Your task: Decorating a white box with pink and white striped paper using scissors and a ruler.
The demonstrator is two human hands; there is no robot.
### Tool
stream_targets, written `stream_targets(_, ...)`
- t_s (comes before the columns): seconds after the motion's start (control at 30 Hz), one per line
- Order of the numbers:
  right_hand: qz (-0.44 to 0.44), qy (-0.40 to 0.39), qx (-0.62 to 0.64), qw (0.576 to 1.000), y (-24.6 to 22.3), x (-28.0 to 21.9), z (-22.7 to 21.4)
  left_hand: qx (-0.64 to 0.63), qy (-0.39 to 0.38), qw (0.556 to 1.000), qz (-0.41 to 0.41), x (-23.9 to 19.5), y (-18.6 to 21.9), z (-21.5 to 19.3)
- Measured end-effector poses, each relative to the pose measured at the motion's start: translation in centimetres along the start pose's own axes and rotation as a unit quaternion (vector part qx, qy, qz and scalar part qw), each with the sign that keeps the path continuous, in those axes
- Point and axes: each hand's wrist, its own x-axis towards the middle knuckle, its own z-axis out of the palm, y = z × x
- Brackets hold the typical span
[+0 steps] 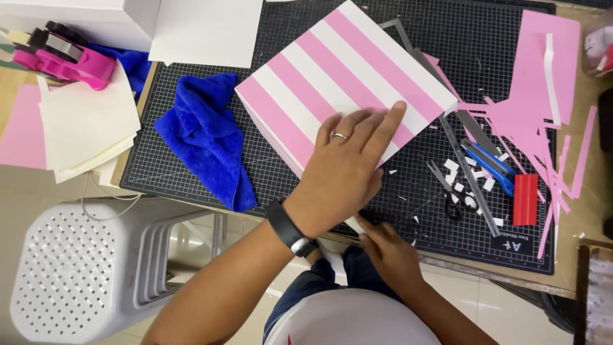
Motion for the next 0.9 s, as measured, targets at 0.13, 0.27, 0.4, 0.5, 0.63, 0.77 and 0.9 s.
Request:
stream_targets(0.13,-0.013,0.019,-0.043,0.999,-0.1,1.1,1.2,-0.013,-0.010,1.000,0.017,-0.3,-0.3,-0.3)
stream_targets(0.27,-0.033,0.101,-0.035,0.994,0.4,1.5,2.4,-0.029,0.001,0.999,0.015,-0.3,-0.3,0.0)
stream_targets(0.4,-0.057,0.088,-0.032,0.994,0.2,1.5,2.4,-0.023,0.003,1.000,0.014,-0.4,-0.2,0.1)
stream_targets(0.5,-0.082,0.116,-0.047,0.989,0.4,1.4,2.3,-0.021,0.004,1.000,0.010,-0.4,-0.1,0.1)
stream_targets(0.63,-0.087,0.105,-0.030,0.990,-0.1,2.3,2.4,-0.020,0.007,1.000,0.009,-0.2,0.1,0.3)
stream_targets(0.77,-0.136,0.110,-0.010,0.985,-1.0,2.6,1.3,-0.014,0.001,1.000,0.012,-0.1,0.3,0.3)
stream_targets(0.9,-0.091,0.075,-0.028,0.993,-0.4,3.2,1.6,-0.007,0.016,1.000,0.016,0.1,0.1,0.2)
